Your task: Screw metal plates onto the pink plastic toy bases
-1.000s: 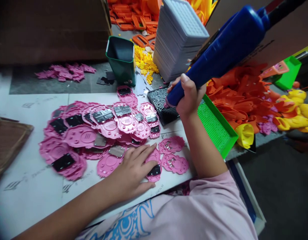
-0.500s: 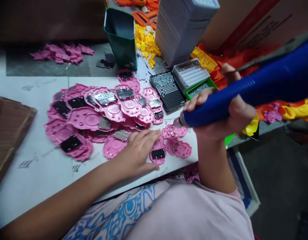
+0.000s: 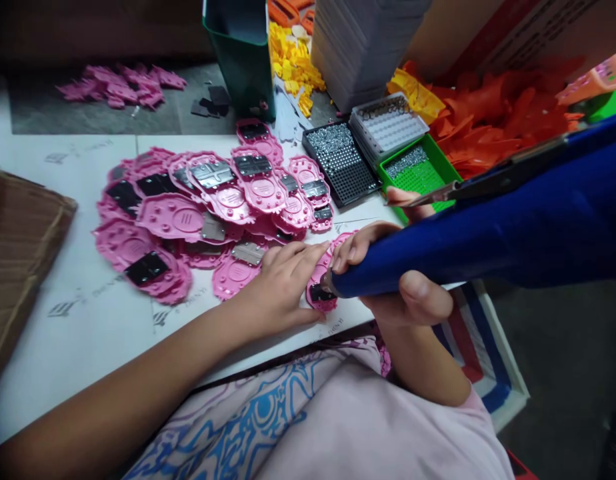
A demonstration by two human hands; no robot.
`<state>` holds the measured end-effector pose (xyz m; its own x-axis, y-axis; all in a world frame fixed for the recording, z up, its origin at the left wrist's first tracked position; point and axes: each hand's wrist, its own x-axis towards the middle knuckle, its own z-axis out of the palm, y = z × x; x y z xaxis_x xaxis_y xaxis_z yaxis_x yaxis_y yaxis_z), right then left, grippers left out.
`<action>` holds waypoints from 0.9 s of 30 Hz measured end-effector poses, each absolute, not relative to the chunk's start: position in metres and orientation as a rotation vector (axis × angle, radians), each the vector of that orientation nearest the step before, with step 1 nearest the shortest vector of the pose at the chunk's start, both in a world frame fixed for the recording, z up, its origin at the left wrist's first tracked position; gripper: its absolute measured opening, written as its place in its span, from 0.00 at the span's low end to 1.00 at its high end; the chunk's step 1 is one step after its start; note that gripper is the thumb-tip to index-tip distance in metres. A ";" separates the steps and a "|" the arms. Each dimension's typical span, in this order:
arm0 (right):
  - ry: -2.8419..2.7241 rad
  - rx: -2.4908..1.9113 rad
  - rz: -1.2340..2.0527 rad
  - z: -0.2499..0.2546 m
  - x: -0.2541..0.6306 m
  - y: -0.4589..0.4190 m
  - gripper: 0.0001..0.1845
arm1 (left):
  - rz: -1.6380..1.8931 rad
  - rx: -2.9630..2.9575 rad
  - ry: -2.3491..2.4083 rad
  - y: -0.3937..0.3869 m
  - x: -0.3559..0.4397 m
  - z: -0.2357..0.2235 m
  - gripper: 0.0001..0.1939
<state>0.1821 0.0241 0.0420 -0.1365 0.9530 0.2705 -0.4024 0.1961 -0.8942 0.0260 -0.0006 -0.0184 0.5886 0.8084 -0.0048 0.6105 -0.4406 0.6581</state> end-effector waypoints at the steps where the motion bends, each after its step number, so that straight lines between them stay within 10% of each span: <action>1: -1.150 -0.646 1.323 0.041 0.182 0.024 0.24 | 0.414 2.201 1.121 -0.001 0.026 -0.019 0.45; 27: -1.243 -0.660 1.305 0.042 0.179 0.013 0.21 | 0.393 2.204 1.142 -0.001 0.028 -0.020 0.43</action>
<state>0.1785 0.0132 0.0420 -0.1831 0.9378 0.2949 -0.3407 0.2209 -0.9139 0.0278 -0.0006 -0.0201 0.5823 0.8128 -0.0194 0.6290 -0.4353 0.6441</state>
